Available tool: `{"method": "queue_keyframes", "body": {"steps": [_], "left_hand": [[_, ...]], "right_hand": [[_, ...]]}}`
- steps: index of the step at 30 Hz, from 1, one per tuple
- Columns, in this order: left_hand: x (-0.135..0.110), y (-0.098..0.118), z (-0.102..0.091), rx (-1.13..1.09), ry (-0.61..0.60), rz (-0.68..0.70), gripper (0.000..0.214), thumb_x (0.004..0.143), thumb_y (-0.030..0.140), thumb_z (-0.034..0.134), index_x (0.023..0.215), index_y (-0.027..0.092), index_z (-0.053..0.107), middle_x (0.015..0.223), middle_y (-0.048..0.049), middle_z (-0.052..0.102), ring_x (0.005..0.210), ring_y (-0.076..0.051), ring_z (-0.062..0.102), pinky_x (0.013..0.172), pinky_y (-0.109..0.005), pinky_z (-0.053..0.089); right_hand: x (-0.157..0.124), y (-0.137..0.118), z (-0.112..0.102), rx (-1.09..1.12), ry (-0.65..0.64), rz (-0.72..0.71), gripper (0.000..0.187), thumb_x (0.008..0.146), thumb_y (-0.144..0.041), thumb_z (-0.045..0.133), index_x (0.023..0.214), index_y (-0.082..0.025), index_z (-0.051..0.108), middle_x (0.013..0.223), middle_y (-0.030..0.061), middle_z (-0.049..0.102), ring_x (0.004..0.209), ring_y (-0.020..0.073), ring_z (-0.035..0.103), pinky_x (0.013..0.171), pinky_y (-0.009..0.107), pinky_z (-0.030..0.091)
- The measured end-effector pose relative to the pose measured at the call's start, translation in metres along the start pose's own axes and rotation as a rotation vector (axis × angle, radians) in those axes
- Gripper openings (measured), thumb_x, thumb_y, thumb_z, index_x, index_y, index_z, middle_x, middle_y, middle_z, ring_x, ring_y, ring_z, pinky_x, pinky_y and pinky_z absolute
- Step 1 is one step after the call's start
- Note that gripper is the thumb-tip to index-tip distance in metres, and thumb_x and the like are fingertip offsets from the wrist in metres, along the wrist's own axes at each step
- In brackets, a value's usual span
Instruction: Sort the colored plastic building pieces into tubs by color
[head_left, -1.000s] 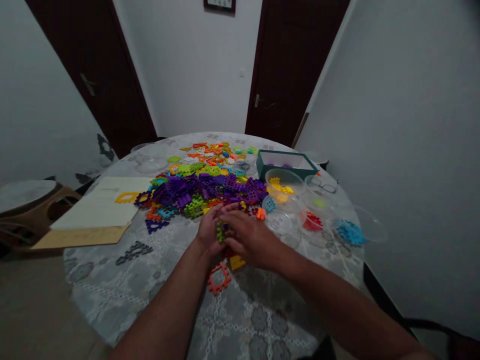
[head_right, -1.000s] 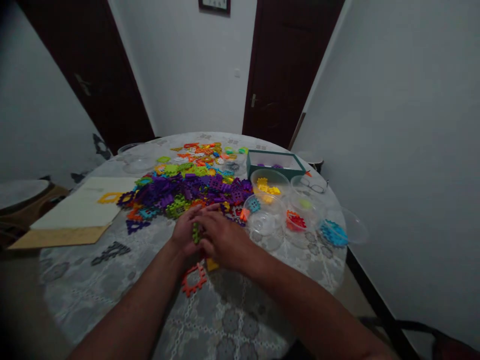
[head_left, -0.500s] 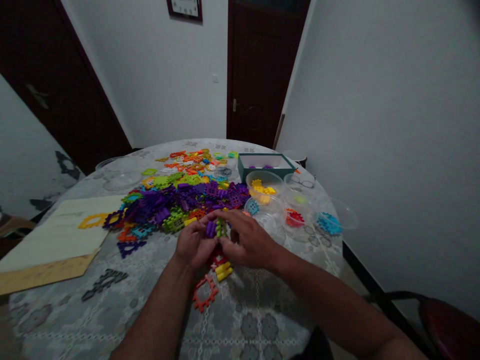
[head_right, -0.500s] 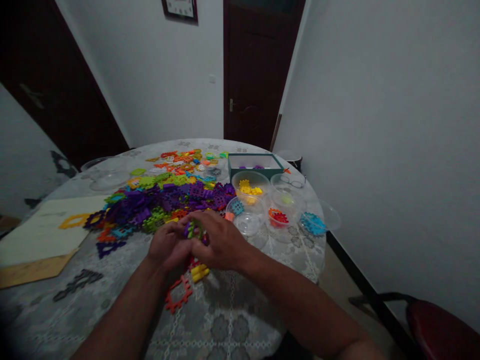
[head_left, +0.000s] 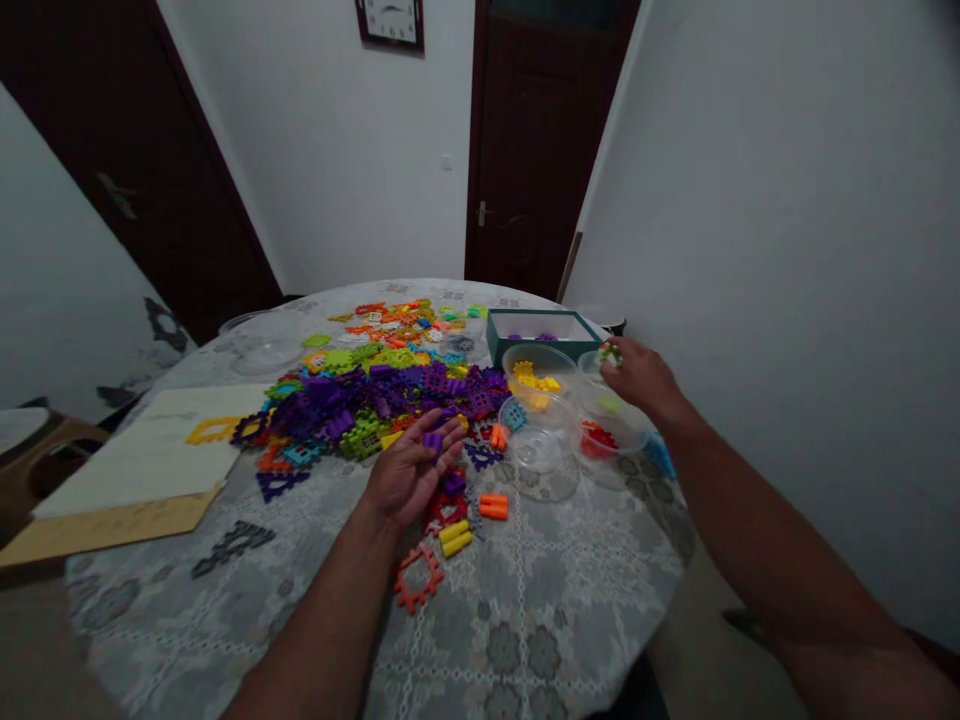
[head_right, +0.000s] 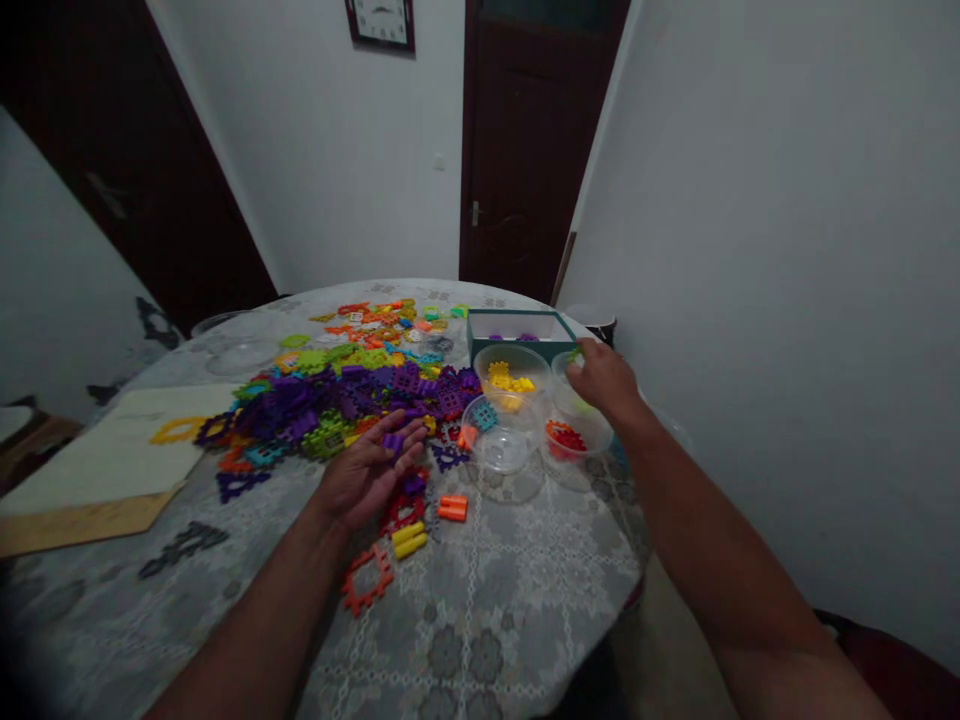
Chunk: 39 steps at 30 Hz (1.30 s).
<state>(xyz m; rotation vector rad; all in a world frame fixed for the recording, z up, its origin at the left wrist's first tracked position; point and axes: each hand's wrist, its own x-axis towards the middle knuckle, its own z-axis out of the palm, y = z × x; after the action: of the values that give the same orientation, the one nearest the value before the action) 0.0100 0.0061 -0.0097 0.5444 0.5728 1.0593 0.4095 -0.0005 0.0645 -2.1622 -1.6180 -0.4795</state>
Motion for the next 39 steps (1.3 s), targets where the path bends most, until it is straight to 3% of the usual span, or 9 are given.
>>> {"method": "queue_keyframes", "body": {"steps": [3, 7, 12, 15, 17, 22, 27, 34, 39], "left_hand": [[-0.002, -0.001, 0.001, -0.002, -0.025, -0.008, 0.067, 0.074, -0.01, 0.058, 0.137, 0.014, 0.056, 0.131, -0.0211, 0.071, 0.122, -0.028, 0.071, 0.101, -0.04, 0.061], [-0.003, -0.002, 0.0, 0.01, -0.035, -0.007, 0.064, 0.079, -0.008, 0.061, 0.139, 0.012, 0.054, 0.132, -0.0239, 0.07, 0.123, -0.03, 0.071, 0.101, -0.039, 0.061], [-0.004, -0.002, 0.001, 0.044, -0.033, -0.006, 0.067, 0.081, -0.006, 0.067, 0.143, 0.012, 0.051, 0.131, -0.0243, 0.071, 0.118, -0.03, 0.073, 0.097, -0.036, 0.063], [-0.006, -0.002, 0.003, 0.085, -0.063, -0.013, 0.072, 0.081, -0.002, 0.072, 0.148, 0.014, 0.048, 0.126, -0.0228, 0.074, 0.11, -0.028, 0.077, 0.092, -0.035, 0.064], [-0.006, -0.002, 0.003, 0.122, -0.087, -0.019, 0.076, 0.081, 0.001, 0.076, 0.15, 0.015, 0.046, 0.122, -0.0215, 0.075, 0.105, -0.027, 0.078, 0.089, -0.034, 0.065], [-0.007, -0.004, -0.001, 0.182, -0.165, -0.01, 0.078, 0.079, 0.01, 0.082, 0.149, 0.017, 0.049, 0.111, -0.0132, 0.077, 0.094, -0.023, 0.078, 0.082, -0.032, 0.065], [-0.008, -0.006, -0.001, 0.276, -0.245, -0.016, 0.067, 0.081, 0.021, 0.083, 0.143, 0.02, 0.058, 0.101, -0.0075, 0.077, 0.092, -0.021, 0.076, 0.084, -0.034, 0.064], [-0.012, -0.005, 0.004, 0.342, -0.168, -0.041, 0.078, 0.077, 0.02, 0.085, 0.148, 0.019, 0.053, 0.101, -0.0089, 0.078, 0.086, -0.021, 0.077, 0.078, -0.033, 0.063], [-0.013, -0.004, 0.007, 0.352, -0.17, -0.051, 0.077, 0.079, 0.021, 0.085, 0.149, 0.018, 0.052, 0.105, -0.0128, 0.078, 0.088, -0.022, 0.078, 0.077, -0.033, 0.064]], "right_hand": [[0.003, 0.014, 0.011, -0.089, -0.025, 0.083, 0.051, 0.089, -0.028, 0.059, 0.137, -0.009, 0.064, 0.119, 0.0233, 0.073, 0.102, 0.0343, 0.07, 0.089, 0.043, 0.054], [-0.005, -0.003, 0.013, -0.008, 0.125, -0.037, 0.047, 0.092, -0.026, 0.053, 0.133, -0.007, 0.066, 0.125, 0.0253, 0.07, 0.111, 0.0358, 0.067, 0.096, 0.046, 0.052], [-0.032, -0.072, -0.008, 0.297, 0.149, -0.231, 0.035, 0.094, -0.024, 0.052, 0.123, -0.016, 0.07, 0.119, 0.0169, 0.073, 0.098, 0.0287, 0.069, 0.097, 0.044, 0.053], [-0.056, -0.122, -0.023, 0.503, 0.018, -0.368, 0.027, 0.097, -0.024, 0.054, 0.117, -0.02, 0.072, 0.111, 0.0114, 0.075, 0.087, 0.0236, 0.07, 0.09, 0.04, 0.055], [-0.072, -0.152, -0.028, 0.603, -0.072, -0.466, 0.024, 0.099, -0.023, 0.055, 0.116, -0.02, 0.072, 0.11, 0.0099, 0.076, 0.091, 0.0229, 0.07, 0.09, 0.039, 0.055], [-0.092, -0.197, -0.026, 0.681, -0.247, -0.587, 0.025, 0.101, -0.02, 0.057, 0.123, -0.017, 0.07, 0.115, 0.0113, 0.074, 0.107, 0.0222, 0.068, 0.096, 0.037, 0.051], [-0.088, -0.208, -0.023, 0.633, -0.361, -0.586, 0.021, 0.099, -0.016, 0.061, 0.117, -0.017, 0.073, 0.107, 0.0084, 0.072, 0.101, 0.0198, 0.065, 0.092, 0.034, 0.048], [-0.084, -0.203, -0.024, 0.65, -0.48, -0.574, 0.015, 0.095, -0.013, 0.061, 0.103, -0.016, 0.073, 0.099, 0.0063, 0.073, 0.091, 0.0178, 0.063, 0.083, 0.03, 0.043], [-0.078, -0.195, -0.024, 0.757, -0.579, -0.406, 0.011, 0.091, -0.019, 0.064, 0.1, -0.017, 0.072, 0.089, 0.002, 0.072, 0.077, 0.0145, 0.061, 0.068, 0.025, 0.04]]}}
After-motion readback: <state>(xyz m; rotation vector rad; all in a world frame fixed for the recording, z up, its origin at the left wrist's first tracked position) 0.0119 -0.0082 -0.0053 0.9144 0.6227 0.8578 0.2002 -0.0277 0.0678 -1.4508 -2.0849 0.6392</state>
